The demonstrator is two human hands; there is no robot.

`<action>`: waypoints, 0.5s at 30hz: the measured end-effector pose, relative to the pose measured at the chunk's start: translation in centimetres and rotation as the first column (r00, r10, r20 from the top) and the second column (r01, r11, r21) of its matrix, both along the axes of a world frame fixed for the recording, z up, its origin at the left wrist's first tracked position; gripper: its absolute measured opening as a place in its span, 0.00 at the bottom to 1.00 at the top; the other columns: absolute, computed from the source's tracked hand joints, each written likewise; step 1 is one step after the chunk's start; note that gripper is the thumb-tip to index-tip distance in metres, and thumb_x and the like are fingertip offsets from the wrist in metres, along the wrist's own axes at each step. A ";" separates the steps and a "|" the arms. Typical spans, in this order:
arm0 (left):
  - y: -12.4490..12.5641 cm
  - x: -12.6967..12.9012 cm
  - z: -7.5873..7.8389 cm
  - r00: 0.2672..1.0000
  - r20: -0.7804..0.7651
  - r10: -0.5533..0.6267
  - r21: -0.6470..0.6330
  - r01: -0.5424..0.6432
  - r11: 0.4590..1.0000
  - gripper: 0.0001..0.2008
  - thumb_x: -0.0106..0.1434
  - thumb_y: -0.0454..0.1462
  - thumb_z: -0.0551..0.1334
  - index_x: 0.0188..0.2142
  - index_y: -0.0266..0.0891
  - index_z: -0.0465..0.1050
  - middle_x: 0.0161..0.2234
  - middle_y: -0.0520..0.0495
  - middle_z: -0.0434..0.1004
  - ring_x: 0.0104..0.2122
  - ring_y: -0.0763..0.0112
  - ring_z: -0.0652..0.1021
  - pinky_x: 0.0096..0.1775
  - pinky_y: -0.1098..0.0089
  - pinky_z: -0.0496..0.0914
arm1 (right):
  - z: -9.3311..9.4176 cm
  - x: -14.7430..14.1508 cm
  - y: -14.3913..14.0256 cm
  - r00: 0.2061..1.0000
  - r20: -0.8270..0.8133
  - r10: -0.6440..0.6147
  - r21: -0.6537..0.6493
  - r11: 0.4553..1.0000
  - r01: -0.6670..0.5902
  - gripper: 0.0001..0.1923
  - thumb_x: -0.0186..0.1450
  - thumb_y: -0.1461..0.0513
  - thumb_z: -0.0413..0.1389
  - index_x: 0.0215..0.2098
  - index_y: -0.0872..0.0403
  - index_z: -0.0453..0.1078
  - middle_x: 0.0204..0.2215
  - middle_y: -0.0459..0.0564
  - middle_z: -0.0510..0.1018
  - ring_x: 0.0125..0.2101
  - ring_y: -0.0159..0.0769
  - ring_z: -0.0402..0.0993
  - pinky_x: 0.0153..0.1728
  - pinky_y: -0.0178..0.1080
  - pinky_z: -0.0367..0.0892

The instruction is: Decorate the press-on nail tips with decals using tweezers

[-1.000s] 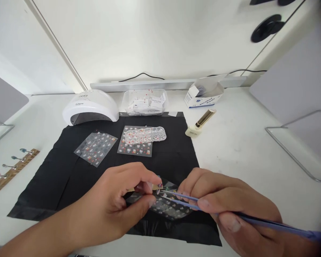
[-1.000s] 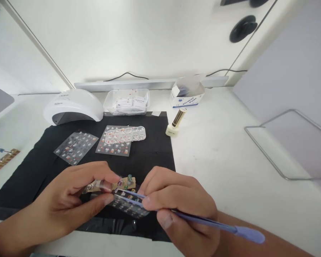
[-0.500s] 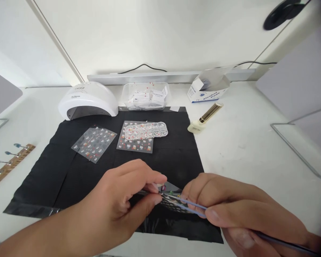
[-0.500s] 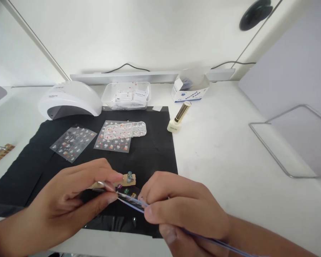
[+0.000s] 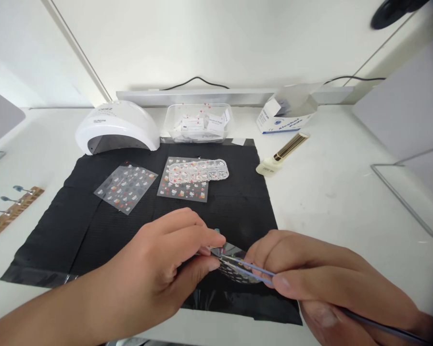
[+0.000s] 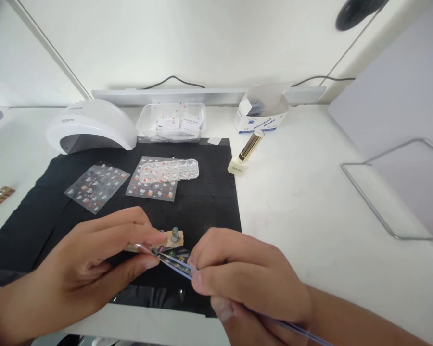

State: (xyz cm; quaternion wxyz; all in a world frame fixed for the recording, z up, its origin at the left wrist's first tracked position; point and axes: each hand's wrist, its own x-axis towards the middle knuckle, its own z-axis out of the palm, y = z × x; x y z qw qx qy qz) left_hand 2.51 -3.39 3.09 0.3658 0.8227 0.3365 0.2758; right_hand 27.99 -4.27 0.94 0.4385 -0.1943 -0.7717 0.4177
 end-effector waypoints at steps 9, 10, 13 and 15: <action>-0.1 0.0 0.0 1.000 -0.013 -0.019 0.030 0.020 0.999 0.13 0.68 0.25 0.59 0.50 0.36 0.70 0.37 0.51 0.70 0.35 0.80 0.71 0.37 0.79 0.67 | -0.1 -0.3 0.0 1.000 -0.026 -0.006 -0.032 0.999 0.005 0.17 0.67 0.70 0.51 0.52 0.53 0.72 0.32 0.54 0.75 0.34 0.43 0.76 0.32 0.45 0.78; -0.1 0.0 0.0 1.000 -0.014 -0.019 0.033 0.019 0.999 0.13 0.68 0.25 0.59 0.50 0.36 0.70 0.37 0.51 0.70 0.35 0.80 0.71 0.37 0.79 0.67 | -0.2 -0.3 0.0 1.000 -0.029 0.003 -0.033 0.999 -0.004 0.16 0.68 0.69 0.51 0.52 0.53 0.72 0.32 0.54 0.75 0.34 0.43 0.76 0.32 0.46 0.78; -0.2 0.0 0.0 1.000 -0.015 -0.018 0.037 0.019 0.999 0.13 0.68 0.25 0.59 0.50 0.37 0.70 0.38 0.51 0.70 0.36 0.80 0.71 0.37 0.79 0.67 | -0.4 -0.4 -0.1 0.999 -0.045 -0.004 -0.051 0.999 0.002 0.16 0.69 0.67 0.50 0.52 0.53 0.72 0.32 0.55 0.75 0.34 0.44 0.76 0.32 0.47 0.78; -0.1 0.0 -0.1 1.000 -0.022 -0.020 0.035 0.021 0.999 0.13 0.68 0.25 0.59 0.50 0.37 0.70 0.38 0.51 0.69 0.35 0.80 0.71 0.37 0.79 0.67 | -0.6 -0.5 -0.2 0.997 -0.070 -0.020 -0.056 0.998 0.016 0.15 0.69 0.66 0.51 0.52 0.52 0.73 0.31 0.55 0.76 0.33 0.44 0.76 0.32 0.47 0.78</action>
